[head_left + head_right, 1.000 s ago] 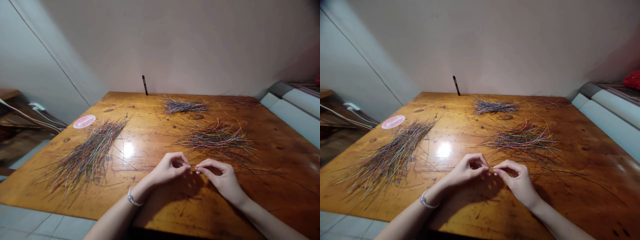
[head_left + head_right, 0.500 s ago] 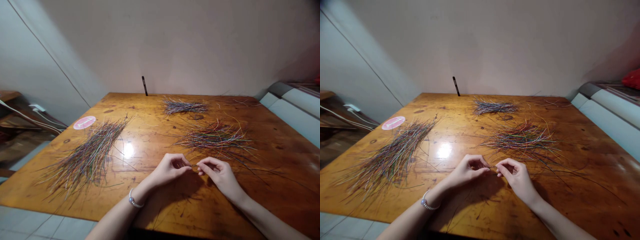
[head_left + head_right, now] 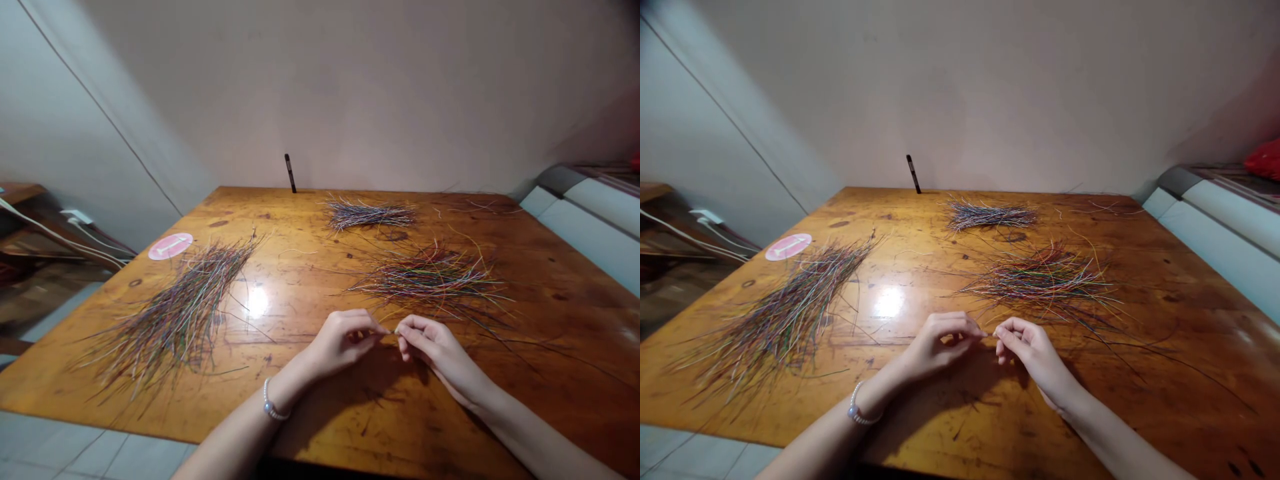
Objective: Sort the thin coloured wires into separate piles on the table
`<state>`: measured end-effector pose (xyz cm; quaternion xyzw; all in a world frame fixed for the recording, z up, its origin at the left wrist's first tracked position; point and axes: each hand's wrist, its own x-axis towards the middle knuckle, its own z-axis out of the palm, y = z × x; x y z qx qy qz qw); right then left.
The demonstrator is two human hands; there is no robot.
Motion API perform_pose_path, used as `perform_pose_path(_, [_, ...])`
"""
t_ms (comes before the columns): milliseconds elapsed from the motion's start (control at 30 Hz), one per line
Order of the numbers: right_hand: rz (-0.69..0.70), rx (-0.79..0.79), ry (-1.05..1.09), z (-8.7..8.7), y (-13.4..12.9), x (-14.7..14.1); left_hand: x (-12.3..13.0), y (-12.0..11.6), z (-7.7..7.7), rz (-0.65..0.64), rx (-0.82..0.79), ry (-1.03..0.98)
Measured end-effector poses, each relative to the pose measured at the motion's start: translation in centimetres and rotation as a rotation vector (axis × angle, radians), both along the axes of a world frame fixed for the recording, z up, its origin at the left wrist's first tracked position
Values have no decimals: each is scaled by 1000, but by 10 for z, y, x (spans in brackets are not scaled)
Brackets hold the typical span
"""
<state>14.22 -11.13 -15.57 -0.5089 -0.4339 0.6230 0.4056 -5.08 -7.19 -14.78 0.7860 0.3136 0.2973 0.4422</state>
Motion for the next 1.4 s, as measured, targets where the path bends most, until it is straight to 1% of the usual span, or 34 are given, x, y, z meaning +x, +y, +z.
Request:
perform_pose_path(67, [0, -8, -11, 0, -1, 1, 1, 0, 1, 14, -33, -10])
perform_pose_path(133, [-3, 2, -22, 0, -1, 1, 1, -1, 3, 31, -114, -6])
perform_pose_path(200, [-11, 27, -34, -1, 0, 1, 1, 0, 5, 44, -248, -14])
perform_pose_path(267, [-17, 54, -59, 0, 0, 0, 1, 1, 6, 29, -432, -53])
perform_pose_path(333, [-17, 86, -105, 1, 1, -1, 0, 3, 5, -28, -616, -83])
perform_pose_path(400, [-15, 137, -167, 2, 0, -2, 0, 4, 3, -119, -746, -66])
perform_pose_path(500, [-6, 222, -230, 3, -2, -3, -1, 6, 0, -257, -865, -61])
perform_pose_path(600, [10, 248, -241, 2, -4, -4, -1, 7, -3, -310, -954, -126])
perform_pose_path(733, [23, 248, -234, 2, -4, -3, -2, 9, -5, -308, -986, -189])
perform_pose_path(833, [64, 265, -229, 2, -5, -3, -3, 10, -5, -316, -985, -219])
perform_pose_path(933, [93, 281, -228, 1, -6, -3, -3, 9, -3, -356, -960, -206])
perform_pose_path(1067, [90, 289, -240, -1, -7, -2, -4, 9, 0, -405, -916, -161])
perform_pose_path(1133, [90, 288, -245, -2, -8, -3, -4, 9, 1, -408, -908, -158])
perform_pose_path(1300, [101, 306, -248, -3, -9, -3, -4, 9, 1, -388, -959, -202])
perform_pose_path(1400, [105, 323, -270, -3, -10, -2, -4, 9, 2, -402, -948, -196])
